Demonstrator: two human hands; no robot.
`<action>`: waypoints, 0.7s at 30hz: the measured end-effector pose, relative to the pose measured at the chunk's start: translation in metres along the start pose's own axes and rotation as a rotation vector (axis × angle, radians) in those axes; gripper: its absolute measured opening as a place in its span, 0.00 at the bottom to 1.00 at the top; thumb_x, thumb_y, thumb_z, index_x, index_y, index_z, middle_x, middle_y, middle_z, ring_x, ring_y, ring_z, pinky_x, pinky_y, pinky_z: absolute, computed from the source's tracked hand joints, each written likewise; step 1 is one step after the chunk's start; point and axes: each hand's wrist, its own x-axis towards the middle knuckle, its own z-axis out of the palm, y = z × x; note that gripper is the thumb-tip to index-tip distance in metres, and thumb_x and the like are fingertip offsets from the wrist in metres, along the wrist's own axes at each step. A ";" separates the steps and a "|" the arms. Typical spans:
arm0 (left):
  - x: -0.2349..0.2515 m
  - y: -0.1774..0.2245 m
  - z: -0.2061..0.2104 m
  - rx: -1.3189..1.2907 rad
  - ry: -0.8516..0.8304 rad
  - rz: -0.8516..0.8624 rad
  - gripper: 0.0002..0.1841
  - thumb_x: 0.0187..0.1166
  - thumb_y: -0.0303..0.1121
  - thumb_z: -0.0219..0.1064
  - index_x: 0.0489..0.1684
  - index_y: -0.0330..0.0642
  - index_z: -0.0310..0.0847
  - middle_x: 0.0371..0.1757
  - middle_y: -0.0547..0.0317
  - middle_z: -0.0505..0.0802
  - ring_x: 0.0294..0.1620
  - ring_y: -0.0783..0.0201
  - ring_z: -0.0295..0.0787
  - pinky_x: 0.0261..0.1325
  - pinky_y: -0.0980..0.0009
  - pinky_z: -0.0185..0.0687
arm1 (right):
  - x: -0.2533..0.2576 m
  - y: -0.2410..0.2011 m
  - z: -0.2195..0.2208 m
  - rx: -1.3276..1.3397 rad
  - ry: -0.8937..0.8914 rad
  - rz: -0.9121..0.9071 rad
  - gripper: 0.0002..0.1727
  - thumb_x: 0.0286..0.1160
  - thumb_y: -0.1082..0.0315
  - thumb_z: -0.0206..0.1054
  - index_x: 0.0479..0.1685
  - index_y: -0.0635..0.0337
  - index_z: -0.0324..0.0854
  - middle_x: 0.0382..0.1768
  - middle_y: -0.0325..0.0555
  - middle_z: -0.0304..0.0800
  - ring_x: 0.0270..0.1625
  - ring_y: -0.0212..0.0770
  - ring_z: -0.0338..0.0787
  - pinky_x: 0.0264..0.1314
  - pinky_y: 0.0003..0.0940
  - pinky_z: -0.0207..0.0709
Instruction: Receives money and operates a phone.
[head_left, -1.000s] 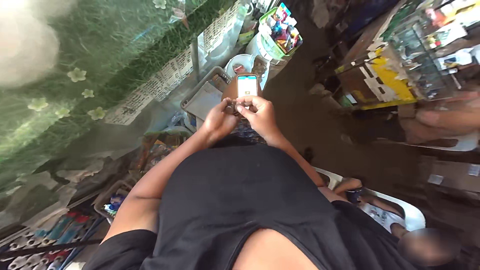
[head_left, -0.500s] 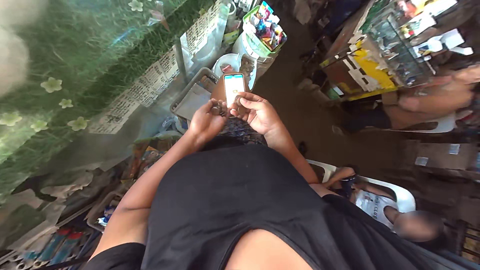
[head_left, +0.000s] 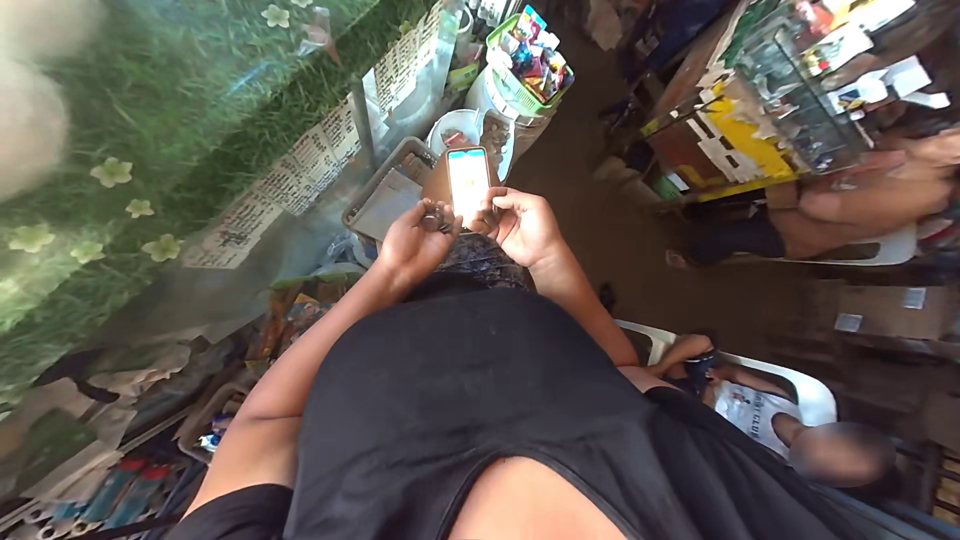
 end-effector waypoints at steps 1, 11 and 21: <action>0.000 0.000 0.000 -0.002 0.003 0.001 0.11 0.93 0.36 0.43 0.41 0.47 0.69 0.37 0.57 0.83 0.42 0.60 0.86 0.60 0.59 0.84 | 0.000 0.000 0.000 -0.008 0.003 -0.001 0.16 0.85 0.73 0.41 0.40 0.60 0.77 0.31 0.46 0.87 0.35 0.43 0.92 0.49 0.43 0.90; 0.001 0.001 -0.004 -0.010 -0.021 0.000 0.12 0.93 0.37 0.43 0.42 0.46 0.70 0.38 0.56 0.83 0.42 0.60 0.85 0.60 0.59 0.83 | 0.001 0.004 -0.001 -0.108 -0.058 0.028 0.23 0.89 0.67 0.39 0.40 0.63 0.84 0.31 0.47 0.92 0.37 0.44 0.93 0.50 0.43 0.89; -0.002 0.001 -0.003 0.004 -0.052 -0.001 0.13 0.94 0.38 0.42 0.41 0.49 0.70 0.39 0.57 0.84 0.43 0.60 0.86 0.58 0.60 0.84 | 0.002 0.024 0.007 -0.699 -0.037 -0.323 0.03 0.74 0.73 0.71 0.40 0.63 0.88 0.25 0.37 0.85 0.18 0.24 0.71 0.19 0.19 0.65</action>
